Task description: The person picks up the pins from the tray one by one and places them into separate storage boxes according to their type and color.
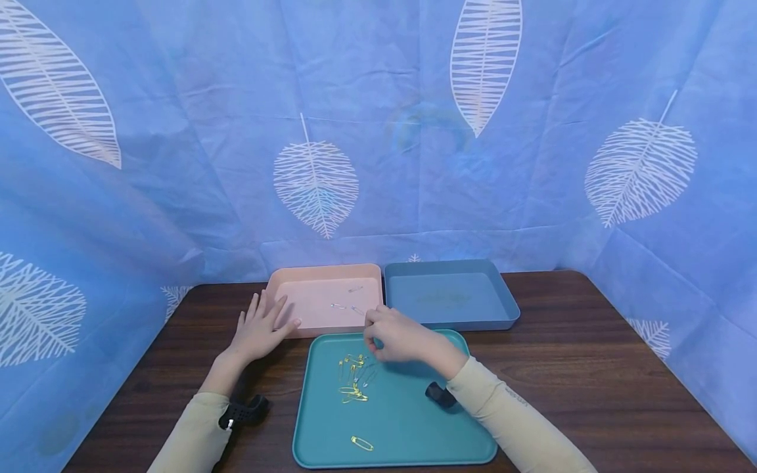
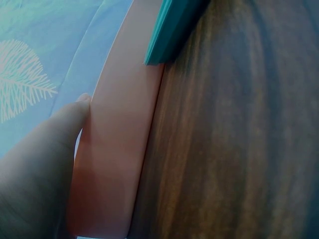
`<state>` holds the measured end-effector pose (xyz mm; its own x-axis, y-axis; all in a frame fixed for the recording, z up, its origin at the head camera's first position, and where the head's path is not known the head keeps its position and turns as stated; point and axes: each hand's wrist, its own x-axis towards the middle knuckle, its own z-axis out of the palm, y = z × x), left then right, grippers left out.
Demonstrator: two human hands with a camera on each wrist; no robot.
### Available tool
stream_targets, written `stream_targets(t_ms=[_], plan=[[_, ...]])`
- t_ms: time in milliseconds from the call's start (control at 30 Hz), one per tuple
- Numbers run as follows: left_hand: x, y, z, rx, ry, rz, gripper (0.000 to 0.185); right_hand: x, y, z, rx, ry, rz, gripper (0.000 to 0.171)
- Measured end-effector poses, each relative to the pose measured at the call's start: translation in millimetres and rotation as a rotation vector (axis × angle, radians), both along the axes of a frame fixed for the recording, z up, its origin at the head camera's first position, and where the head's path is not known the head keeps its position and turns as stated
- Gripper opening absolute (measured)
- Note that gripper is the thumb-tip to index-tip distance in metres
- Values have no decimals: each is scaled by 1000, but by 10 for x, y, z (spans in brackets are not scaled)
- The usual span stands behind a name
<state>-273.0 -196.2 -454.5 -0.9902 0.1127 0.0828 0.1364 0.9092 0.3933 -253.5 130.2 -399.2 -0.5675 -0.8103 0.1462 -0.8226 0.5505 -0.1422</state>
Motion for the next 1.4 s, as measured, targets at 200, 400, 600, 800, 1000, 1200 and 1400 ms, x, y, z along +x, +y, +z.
stream_targets(t_ms=[200, 400, 600, 800, 1000, 1200, 1400], plan=[[6, -1, 11, 5, -2, 2, 85, -7, 39, 38, -56, 85, 32, 21], [11, 5, 4, -3, 11, 4, 85, -23, 42, 53, -73, 125, 25, 21], [9, 3, -1, -4, 22, 6, 85, -65, 11, 95, -118, 155, 38, 22], [12, 14, 4, -5, 14, 12, 84, -153, -79, 128, -123, 153, 19, 21], [10, 13, -13, 4, 6, 12, 85, -274, -160, 127, -150, 176, 19, 19], [17, 9, -11, 7, 5, 10, 85, -398, -243, 124, -168, 219, 30, 18], [16, 5, -2, 1, 7, 12, 85, -528, -317, 122, -168, 226, -8, 18]])
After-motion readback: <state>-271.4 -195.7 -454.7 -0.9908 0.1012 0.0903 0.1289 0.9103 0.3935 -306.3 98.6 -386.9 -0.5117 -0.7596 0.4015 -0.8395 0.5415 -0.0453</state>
